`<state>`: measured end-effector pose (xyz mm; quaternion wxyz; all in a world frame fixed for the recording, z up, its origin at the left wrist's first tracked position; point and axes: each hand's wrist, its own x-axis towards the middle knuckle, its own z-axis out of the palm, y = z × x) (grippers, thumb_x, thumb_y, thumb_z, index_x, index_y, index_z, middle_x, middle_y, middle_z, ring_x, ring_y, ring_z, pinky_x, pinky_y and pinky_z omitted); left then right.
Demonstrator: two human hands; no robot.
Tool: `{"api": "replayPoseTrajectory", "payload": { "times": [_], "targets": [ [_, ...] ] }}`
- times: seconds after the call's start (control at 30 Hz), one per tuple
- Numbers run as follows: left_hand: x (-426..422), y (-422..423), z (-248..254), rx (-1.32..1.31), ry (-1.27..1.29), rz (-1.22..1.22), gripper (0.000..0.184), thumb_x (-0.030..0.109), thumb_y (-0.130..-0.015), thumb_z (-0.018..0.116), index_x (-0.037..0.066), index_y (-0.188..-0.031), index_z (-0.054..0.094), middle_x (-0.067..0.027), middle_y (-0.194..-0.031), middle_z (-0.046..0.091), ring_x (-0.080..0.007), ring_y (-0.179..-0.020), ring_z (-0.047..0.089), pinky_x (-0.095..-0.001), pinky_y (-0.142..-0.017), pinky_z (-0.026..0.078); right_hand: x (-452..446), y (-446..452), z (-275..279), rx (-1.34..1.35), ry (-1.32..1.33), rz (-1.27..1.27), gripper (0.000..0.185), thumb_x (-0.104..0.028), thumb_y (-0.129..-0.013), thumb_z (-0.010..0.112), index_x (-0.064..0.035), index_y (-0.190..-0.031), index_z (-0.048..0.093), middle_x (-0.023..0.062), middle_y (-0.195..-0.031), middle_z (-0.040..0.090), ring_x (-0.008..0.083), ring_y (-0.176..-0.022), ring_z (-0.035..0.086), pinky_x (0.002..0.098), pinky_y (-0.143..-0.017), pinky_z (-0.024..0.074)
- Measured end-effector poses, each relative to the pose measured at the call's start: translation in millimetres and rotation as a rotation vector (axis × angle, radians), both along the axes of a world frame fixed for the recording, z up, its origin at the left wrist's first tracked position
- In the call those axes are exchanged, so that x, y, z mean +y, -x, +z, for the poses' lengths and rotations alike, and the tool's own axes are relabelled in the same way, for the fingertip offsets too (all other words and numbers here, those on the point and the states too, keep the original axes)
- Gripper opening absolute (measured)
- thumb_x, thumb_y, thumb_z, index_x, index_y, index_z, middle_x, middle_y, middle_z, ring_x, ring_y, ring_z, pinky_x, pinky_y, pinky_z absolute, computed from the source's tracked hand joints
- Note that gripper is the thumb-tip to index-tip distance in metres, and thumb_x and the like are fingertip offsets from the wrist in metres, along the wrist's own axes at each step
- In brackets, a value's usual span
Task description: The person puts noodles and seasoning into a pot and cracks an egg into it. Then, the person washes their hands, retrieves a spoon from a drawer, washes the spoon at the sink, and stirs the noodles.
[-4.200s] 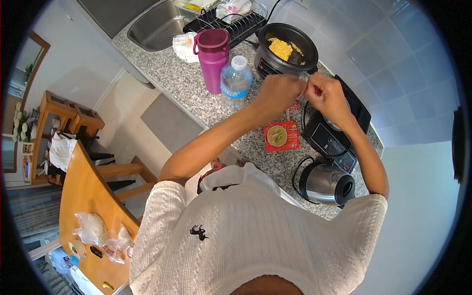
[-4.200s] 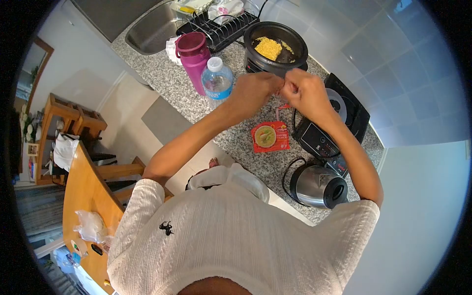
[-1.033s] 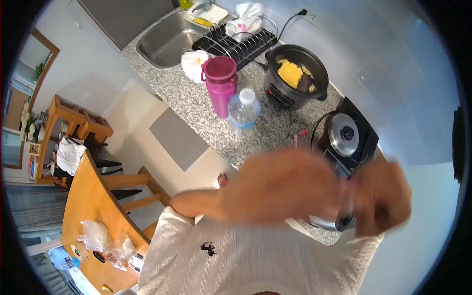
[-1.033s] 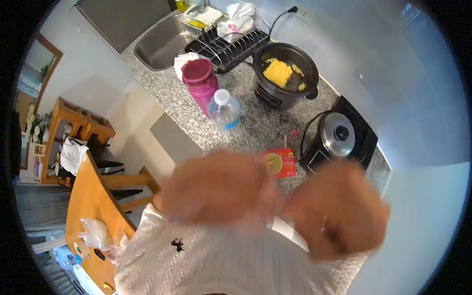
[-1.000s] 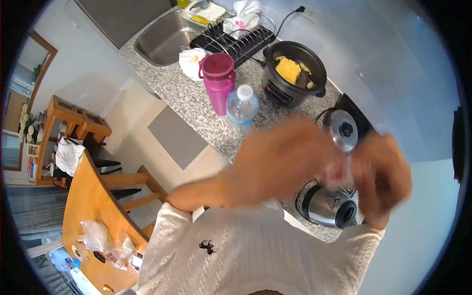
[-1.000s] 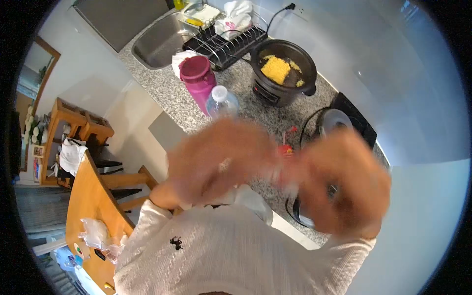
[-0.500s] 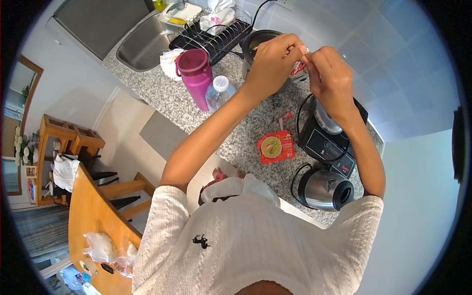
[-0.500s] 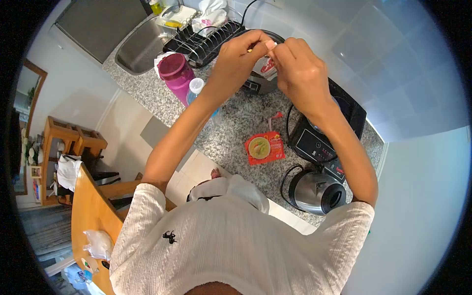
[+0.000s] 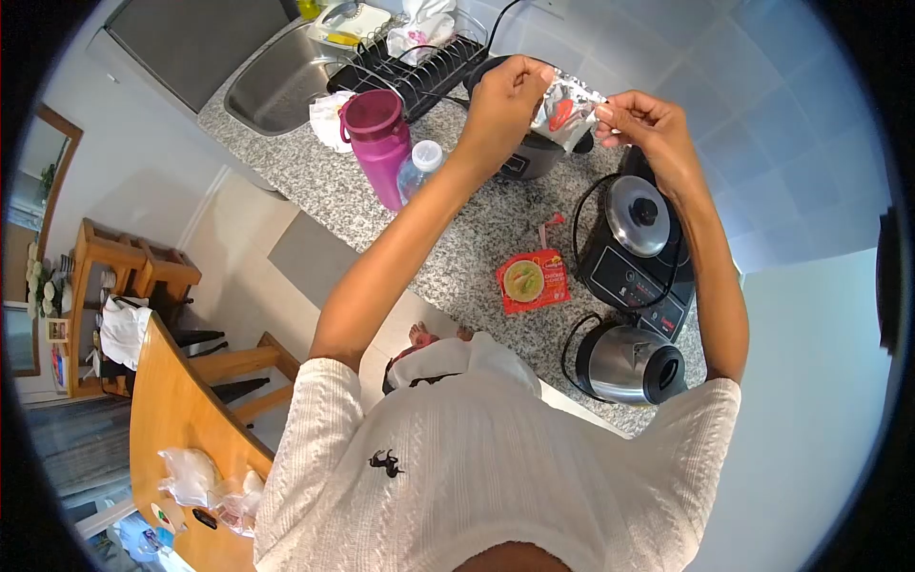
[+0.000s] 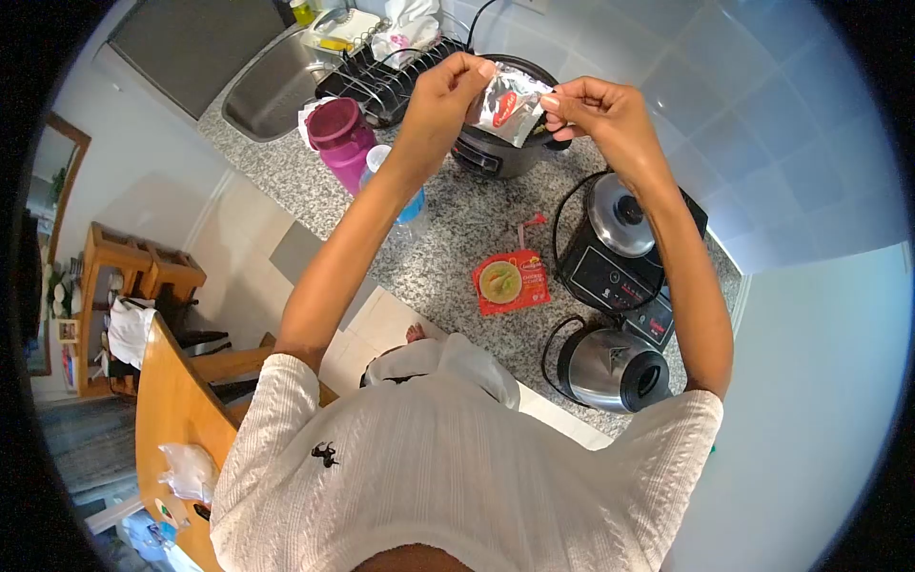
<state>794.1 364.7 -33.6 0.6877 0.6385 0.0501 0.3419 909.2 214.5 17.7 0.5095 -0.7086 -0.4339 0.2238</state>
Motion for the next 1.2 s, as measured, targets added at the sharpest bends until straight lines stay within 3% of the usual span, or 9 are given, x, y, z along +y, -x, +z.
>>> {"api": "replayPoseTrajectory", "payload": {
  "times": [0.17,0.27,0.37,0.53,0.63,0.77,1.0,1.1,1.2],
  "targets": [
    [-10,8,8,-0.008,0.162,-0.146,0.020,0.021,-0.083,0.058,0.003,-0.092,0.059,0.0028,-0.070,0.057,-0.0034,-0.062,0.051,-0.0177,-0.055,0.039,3,5,3,-0.302,0.117,-0.035,0.021,-0.022,-0.078,0.065,-0.0020,-0.084,0.063,0.0026,-0.073,0.061,0.0091,-0.066,0.056,0.0224,-0.059,0.0463],
    [5,5,2,0.171,-0.424,-0.166,0.020,0.014,-0.075,0.067,0.003,-0.091,0.061,-0.0015,-0.077,0.062,-0.0060,-0.069,0.056,-0.0193,-0.063,0.044,10,5,0,-0.527,-0.016,0.063,0.020,-0.022,-0.078,0.064,-0.0025,-0.082,0.064,0.0021,-0.071,0.061,0.0082,-0.064,0.055,0.0220,-0.058,0.0451],
    [10,-2,-3,0.098,-0.216,-0.066,0.021,0.009,-0.068,0.072,0.002,-0.085,0.062,-0.0013,-0.074,0.062,-0.0065,-0.065,0.056,-0.0199,-0.061,0.044,16,18,1,-0.151,-0.100,-0.021,0.019,-0.020,-0.078,0.063,-0.0015,-0.080,0.064,0.0030,-0.071,0.061,0.0075,-0.063,0.054,0.0216,-0.057,0.0444],
    [21,-10,-5,0.119,-0.208,-0.020,0.021,0.010,-0.069,0.071,-0.001,-0.084,0.061,-0.0036,-0.074,0.062,-0.0076,-0.065,0.057,-0.0207,-0.062,0.045,16,-9,-19,-0.306,0.050,-0.008,0.019,-0.020,-0.080,0.061,-0.0026,-0.088,0.063,0.0032,-0.075,0.062,0.0080,-0.067,0.056,0.0221,-0.057,0.0460],
    [28,-23,-1,0.251,-0.425,-0.001,0.022,0.011,-0.069,0.071,-0.002,-0.084,0.061,-0.0038,-0.073,0.062,-0.0082,-0.064,0.057,-0.0209,-0.063,0.045,23,-14,-27,-0.272,0.027,-0.037,0.020,-0.020,-0.081,0.061,-0.0024,-0.091,0.062,0.0033,-0.075,0.062,0.0084,-0.068,0.058,0.0215,-0.057,0.0472],
    [39,-45,3,0.066,-0.176,0.006,0.019,0.010,-0.070,0.071,-0.001,-0.083,0.062,-0.0052,-0.073,0.062,-0.0098,-0.063,0.058,-0.0217,-0.061,0.046,27,-20,-29,-0.041,0.014,-0.019,0.021,-0.022,-0.081,0.061,-0.0017,-0.088,0.062,0.0036,-0.074,0.062,0.0092,-0.067,0.059,0.0208,-0.058,0.0485],
    [56,-70,0,0.054,-0.171,-0.043,0.020,0.009,-0.072,0.070,-0.003,-0.084,0.060,-0.0090,-0.079,0.062,-0.0117,-0.070,0.060,-0.0215,-0.064,0.048,37,-48,-23,-0.107,0.005,-0.027,0.017,-0.020,-0.082,0.059,-0.0036,-0.084,0.062,0.0031,-0.075,0.062,0.0096,-0.067,0.060,0.0209,-0.056,0.0486],
    [59,-80,0,0.019,-0.045,-0.184,0.021,0.006,-0.064,0.074,-0.002,-0.078,0.061,-0.0093,-0.075,0.063,-0.0129,-0.063,0.059,-0.0243,-0.058,0.048,46,-65,-20,-0.152,0.022,0.121,0.018,-0.020,-0.081,0.058,-0.0031,-0.079,0.062,0.0028,-0.070,0.060,0.0091,-0.064,0.058,0.0202,-0.053,0.0469],
    [62,-95,-2,-0.013,-0.177,-0.059,0.026,0.011,-0.065,0.073,0.003,-0.088,0.062,-0.0095,-0.081,0.064,-0.0195,-0.071,0.062,-0.0311,-0.063,0.048,53,-73,-8,-0.477,0.077,0.036,0.015,-0.019,-0.078,0.058,-0.0043,-0.076,0.062,0.0025,-0.065,0.059,0.0084,-0.058,0.056,0.0212,-0.049,0.0442]
  ]
}}
